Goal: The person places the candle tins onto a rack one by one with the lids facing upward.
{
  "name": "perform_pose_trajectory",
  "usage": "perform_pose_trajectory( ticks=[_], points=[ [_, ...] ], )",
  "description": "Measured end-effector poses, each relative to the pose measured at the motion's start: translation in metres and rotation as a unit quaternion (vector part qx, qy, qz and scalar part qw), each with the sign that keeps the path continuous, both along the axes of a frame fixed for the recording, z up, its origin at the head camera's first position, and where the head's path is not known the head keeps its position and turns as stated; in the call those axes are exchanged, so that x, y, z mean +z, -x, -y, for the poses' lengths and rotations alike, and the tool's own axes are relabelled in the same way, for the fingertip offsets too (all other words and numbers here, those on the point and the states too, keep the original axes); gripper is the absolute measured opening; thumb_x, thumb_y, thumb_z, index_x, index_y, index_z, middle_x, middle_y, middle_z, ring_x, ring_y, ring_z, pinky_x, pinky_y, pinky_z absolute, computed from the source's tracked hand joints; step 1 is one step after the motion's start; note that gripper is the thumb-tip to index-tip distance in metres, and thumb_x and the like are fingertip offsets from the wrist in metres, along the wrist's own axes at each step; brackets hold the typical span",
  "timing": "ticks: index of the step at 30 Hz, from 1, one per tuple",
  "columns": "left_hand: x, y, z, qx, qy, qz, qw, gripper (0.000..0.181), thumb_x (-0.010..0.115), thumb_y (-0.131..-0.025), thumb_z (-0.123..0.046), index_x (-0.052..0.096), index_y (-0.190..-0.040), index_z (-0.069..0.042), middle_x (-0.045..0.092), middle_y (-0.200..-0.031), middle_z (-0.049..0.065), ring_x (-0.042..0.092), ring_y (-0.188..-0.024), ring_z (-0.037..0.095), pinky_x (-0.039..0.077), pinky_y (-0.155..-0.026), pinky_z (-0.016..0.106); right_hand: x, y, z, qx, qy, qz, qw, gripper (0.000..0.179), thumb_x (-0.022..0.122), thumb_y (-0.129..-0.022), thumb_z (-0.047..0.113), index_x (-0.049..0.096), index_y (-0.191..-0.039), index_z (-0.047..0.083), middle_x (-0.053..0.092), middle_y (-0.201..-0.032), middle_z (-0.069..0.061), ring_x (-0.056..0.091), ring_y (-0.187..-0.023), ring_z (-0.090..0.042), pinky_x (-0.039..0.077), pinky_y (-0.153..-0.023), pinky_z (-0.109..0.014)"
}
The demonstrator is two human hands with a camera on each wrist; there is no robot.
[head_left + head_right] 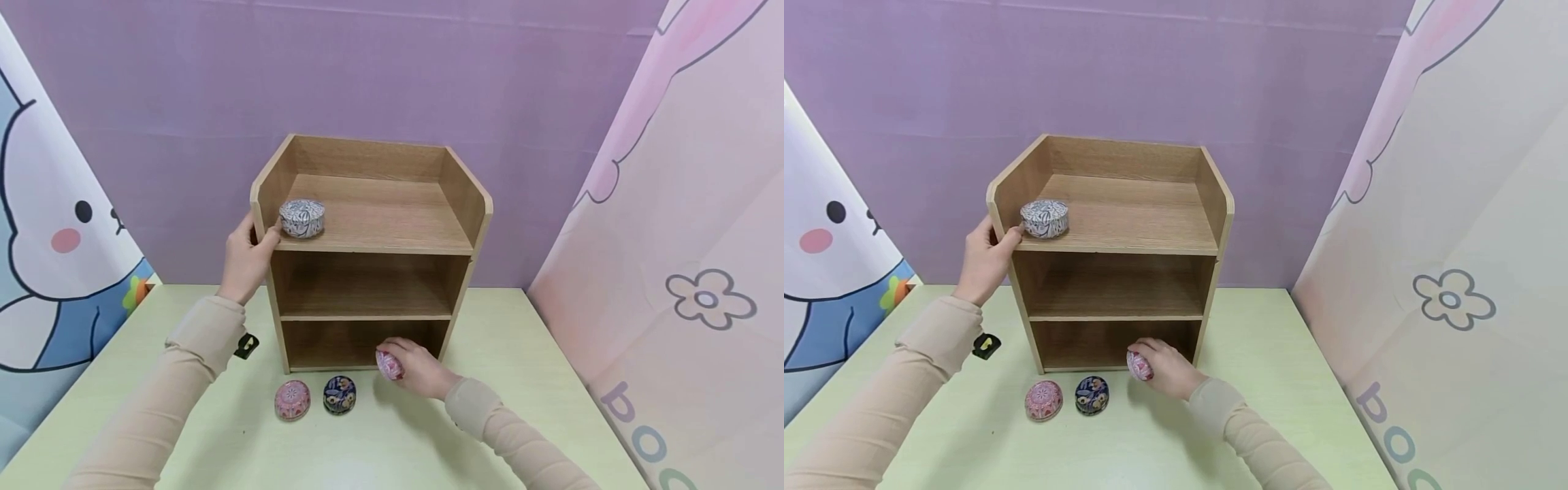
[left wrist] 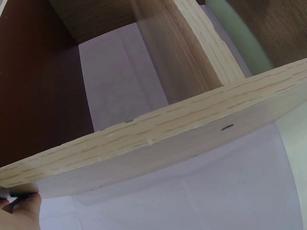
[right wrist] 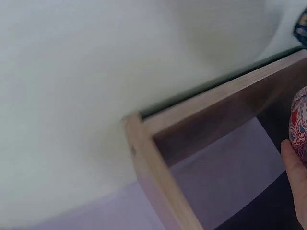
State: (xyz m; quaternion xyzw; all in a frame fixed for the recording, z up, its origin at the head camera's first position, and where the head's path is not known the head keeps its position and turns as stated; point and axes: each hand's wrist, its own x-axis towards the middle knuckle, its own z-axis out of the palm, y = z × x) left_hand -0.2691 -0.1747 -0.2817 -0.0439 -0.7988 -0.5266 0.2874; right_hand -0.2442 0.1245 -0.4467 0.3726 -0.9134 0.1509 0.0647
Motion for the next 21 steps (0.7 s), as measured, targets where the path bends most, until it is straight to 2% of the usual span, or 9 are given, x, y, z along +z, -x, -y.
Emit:
perform_pose_trajectory(
  ticks=[2,6,9,15,21],
  points=[
    [-0.0001,-0.0001,0.0001,0.000,0.002,0.000,1.0000,0.037,0.047,-0.090,-0.028,0.052,-0.125,-0.019,0.062,-0.102,0.011,0.053,-0.081,0.007,0.042,-0.068,0.019,-0.0007,0.0002,0.0012,-0.010,0.045,0.026,0.9986,0.062,0.077,-0.067,0.009,0.051,-0.123,0.011,0.052,-0.123,-0.008,0.054,-0.109,-0.024,0.048,-0.087,-0.036],
    [-0.0004,-0.0002,0.0003,0.003,0.007,0.000,1.0000,0.036,0.046,-0.090,-0.029,0.053,-0.124,-0.019,0.062,-0.102,0.011,0.053,-0.081,0.009,0.042,-0.068,0.020,-0.0025,0.0011,0.0025,-0.023,0.119,0.074,0.9899,0.064,0.077,-0.065,0.006,0.051,-0.123,0.010,0.053,-0.121,-0.006,0.055,-0.105,-0.021,0.048,-0.085,-0.033],
    [-0.0007,0.0000,0.0003,0.004,0.009,0.002,1.0000,0.036,0.046,-0.090,-0.029,0.053,-0.124,-0.019,0.062,-0.102,0.011,0.053,-0.082,0.010,0.042,-0.068,0.020,-0.0047,0.0020,0.0024,-0.036,0.154,0.110,0.9812,0.066,0.077,-0.065,0.005,0.049,-0.125,0.009,0.053,-0.120,-0.006,0.055,-0.102,-0.019,0.049,-0.082,-0.029],
    [-0.0010,0.0006,0.0002,0.003,0.008,0.001,1.0000,0.035,0.046,-0.090,-0.028,0.054,-0.122,-0.017,0.062,-0.100,0.011,0.053,-0.081,0.010,0.042,-0.067,0.021,-0.0049,0.0003,0.0029,-0.071,0.210,0.186,0.9572,0.068,0.077,-0.066,0.008,0.048,-0.127,0.013,0.055,-0.117,-0.009,0.055,-0.097,-0.019,0.048,-0.076,-0.026],
    [-0.0008,0.0014,0.0001,0.006,0.006,0.002,1.0000,0.033,0.047,-0.090,-0.029,0.055,-0.120,-0.017,0.061,-0.097,0.010,0.052,-0.080,0.012,0.042,-0.066,0.022,-0.0028,-0.0008,0.0048,-0.087,0.258,0.220,0.9366,0.070,0.079,-0.064,0.009,0.048,-0.126,0.015,0.056,-0.112,-0.012,0.056,-0.095,-0.021,0.049,-0.076,-0.028]
  ],
)
